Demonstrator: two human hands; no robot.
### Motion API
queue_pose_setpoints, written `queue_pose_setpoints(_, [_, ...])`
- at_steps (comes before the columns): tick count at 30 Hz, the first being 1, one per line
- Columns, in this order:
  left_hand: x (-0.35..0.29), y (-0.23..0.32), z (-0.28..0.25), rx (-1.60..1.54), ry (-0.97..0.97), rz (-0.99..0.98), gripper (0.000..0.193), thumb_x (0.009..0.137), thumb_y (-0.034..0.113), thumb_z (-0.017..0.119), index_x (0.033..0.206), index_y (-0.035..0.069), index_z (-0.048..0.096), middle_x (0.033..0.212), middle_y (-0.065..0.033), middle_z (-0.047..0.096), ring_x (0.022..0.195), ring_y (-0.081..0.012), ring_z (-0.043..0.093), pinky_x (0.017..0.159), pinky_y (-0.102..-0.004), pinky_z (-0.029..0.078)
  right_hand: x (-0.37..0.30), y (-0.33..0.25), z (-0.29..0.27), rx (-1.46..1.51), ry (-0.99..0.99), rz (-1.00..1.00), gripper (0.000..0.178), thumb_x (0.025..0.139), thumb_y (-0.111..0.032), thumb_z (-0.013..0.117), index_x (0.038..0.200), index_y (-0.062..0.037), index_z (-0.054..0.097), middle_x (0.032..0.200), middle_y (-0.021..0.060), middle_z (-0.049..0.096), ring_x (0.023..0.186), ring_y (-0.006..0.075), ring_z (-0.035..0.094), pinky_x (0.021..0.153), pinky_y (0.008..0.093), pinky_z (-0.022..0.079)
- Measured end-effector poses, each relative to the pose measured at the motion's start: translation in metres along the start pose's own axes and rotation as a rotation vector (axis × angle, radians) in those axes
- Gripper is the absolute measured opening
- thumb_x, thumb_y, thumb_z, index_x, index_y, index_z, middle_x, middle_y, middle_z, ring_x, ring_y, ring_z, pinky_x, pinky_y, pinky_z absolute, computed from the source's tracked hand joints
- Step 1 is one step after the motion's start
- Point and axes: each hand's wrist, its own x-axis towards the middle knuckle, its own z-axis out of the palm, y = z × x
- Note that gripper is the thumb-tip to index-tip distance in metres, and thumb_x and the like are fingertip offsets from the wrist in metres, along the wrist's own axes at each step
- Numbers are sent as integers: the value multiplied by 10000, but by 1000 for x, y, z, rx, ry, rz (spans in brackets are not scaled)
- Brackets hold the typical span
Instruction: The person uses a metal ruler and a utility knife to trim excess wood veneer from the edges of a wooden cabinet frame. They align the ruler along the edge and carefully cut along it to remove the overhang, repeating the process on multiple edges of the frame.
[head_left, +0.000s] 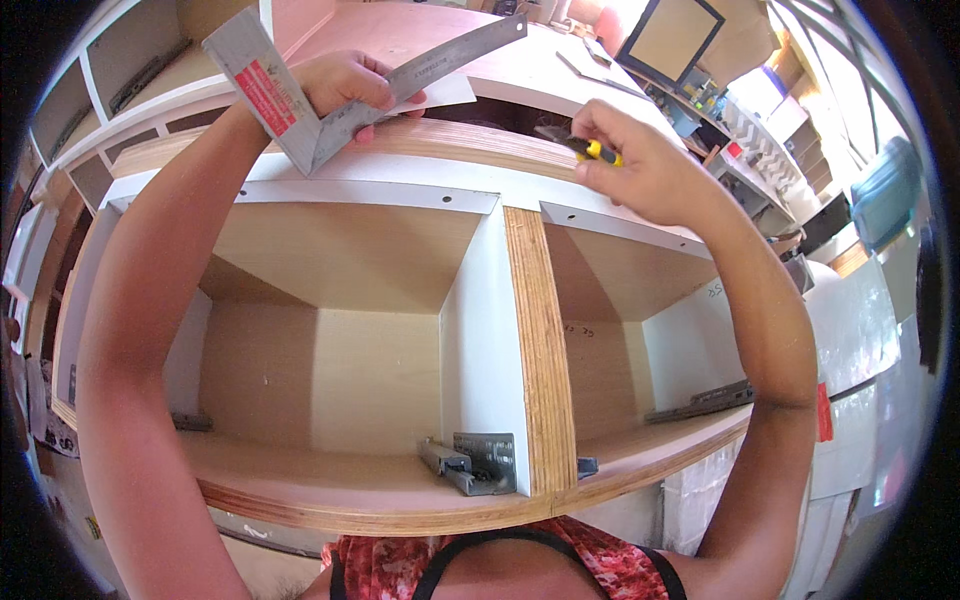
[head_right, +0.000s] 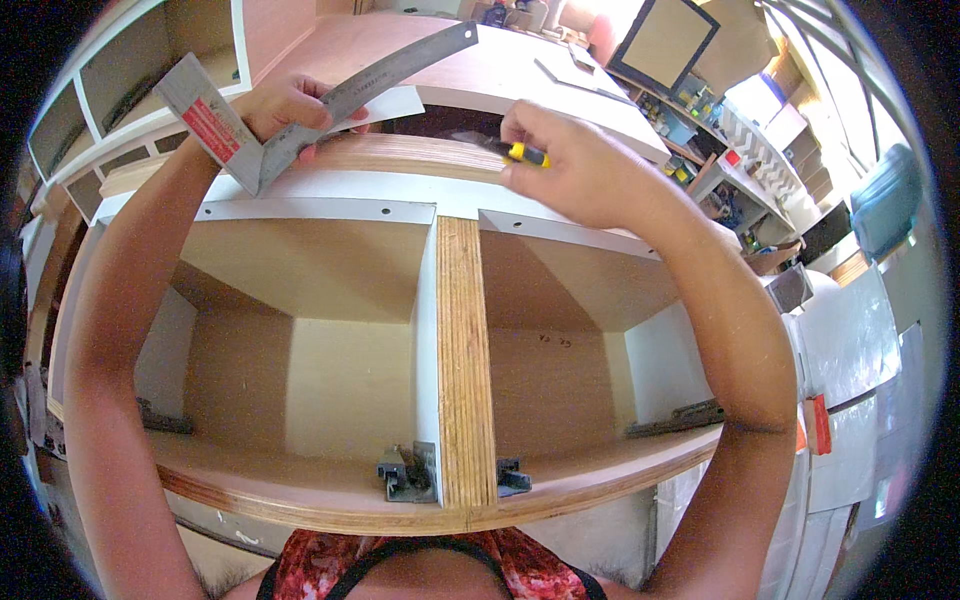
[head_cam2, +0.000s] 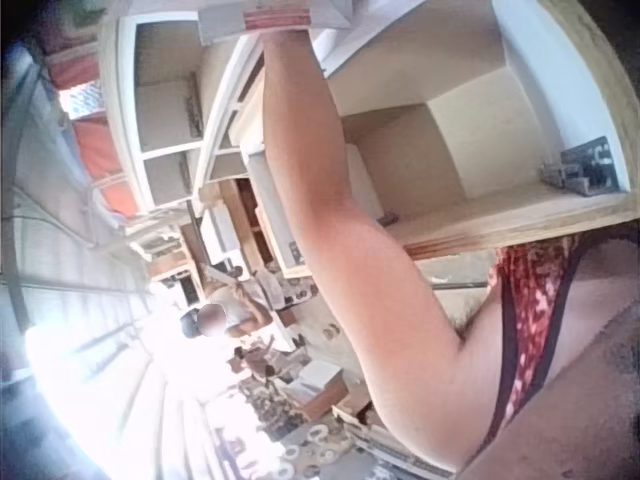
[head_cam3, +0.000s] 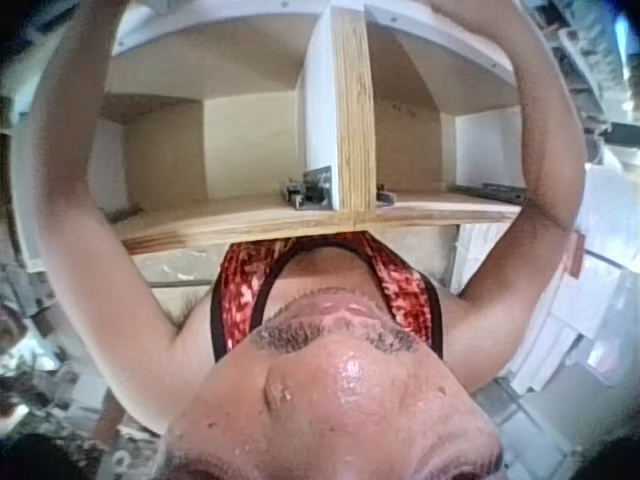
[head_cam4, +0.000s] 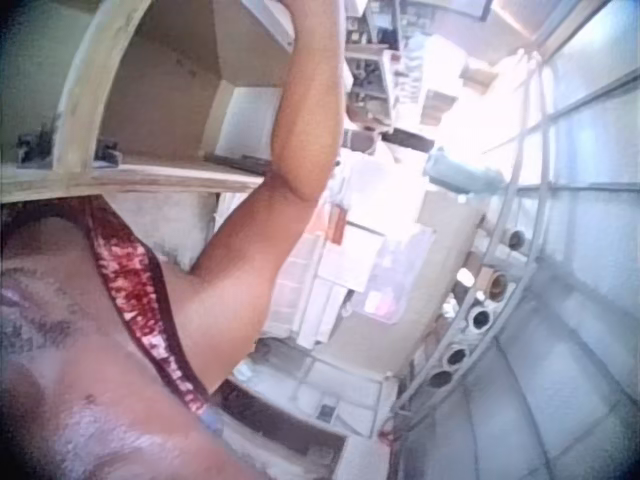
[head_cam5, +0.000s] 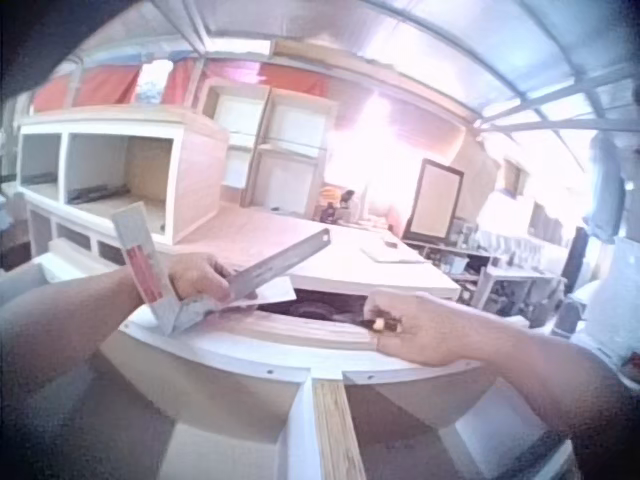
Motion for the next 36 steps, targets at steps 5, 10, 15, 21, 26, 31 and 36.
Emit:
queue_pose_setpoints(5, [-8, 5, 6, 160, -1, 20, 399, 886, 160, 744, 1244, -12, 790, 906, -62, 723, 589, -122, 601, 564, -289, 514, -4, 11, -27, 66, 166, 43, 171, 1011, -160, 678, 1130, -56, 611, 928, 13, 587, 736, 77, 559, 664, 278, 491])
queue_pose_setpoints(10, [-19, 21, 36, 811, 27, 265, 563, 783, 216, 797, 1296, -14, 769, 1142, -156, 777, 894, -266, 728, 854, -357, 589, -13, 23, -32, 121, 438, 85, 263, 986, -255, 769, 1095, -18, 728, 915, 113, 696, 858, 192, 659, 861, 356, 536])
queue_pose_setpoints(15, [-27, 31, 60, 1019, 35, 330, 634, 748, 218, 808, 1342, 3, 748, 1381, -197, 723, 1186, -374, 713, 1079, -410, 545, -25, 34, -7, -57, 359, 2, 316, 950, -286, 801, 1132, -31, 760, 1026, 166, 739, 952, 285, 723, 892, 392, 546])
queue_pose_setpoints(21, [-35, 27, 86, 1246, 81, 424, 667, 741, 200, 873, 1372, 40, 724, 1441, -129, 690, 1152, -364, 733, 1021, -444, 583, -42, 27, 34, -179, 241, 15, 366, 912, -317, 817, 1190, -89, 748, 1162, 141, 707, 1057, 367, 730, 922, 478, 578])
queue_pose_setpoints(26, [-34, 22, 94, 1362, 96, 355, 698, 741, 244, 881, 1407, 111, 720, 1495, -98, 668, 1147, -340, 744, 996, -448, 600, -46, 26, 45, -278, 198, 10, 337, 878, -253, 871, 1147, -86, 759, 1185, 94, 704, 1021, 314, 747, 890, 458, 604])
queue_pose_setpoints(31, [-34, 19, 92, 1421, 131, 406, 797, 708, 379, 931, 1439, 148, 711, 1523, -99, 653, 1160, -355, 738, 992, -454, 596, -43, 32, 46, -324, 185, 9, 342, 871, -266, 875, 1140, -85, 769, 1164, 79, 707, 956, 302, 756, 837, 444, 609])
queue_pose_setpoints(36, [-34, 26, 84, 1363, 100, 402, 793, 724, 440, 931, 1425, 139, 714, 1497, -113, 668, 1174, -378, 729, 998, -468, 587, -46, 35, 49, -326, 226, -55, 296, 872, -245, 822, 1122, -97, 766, 1095, 93, 687, 937, 320, 753, 813, 469, 618])
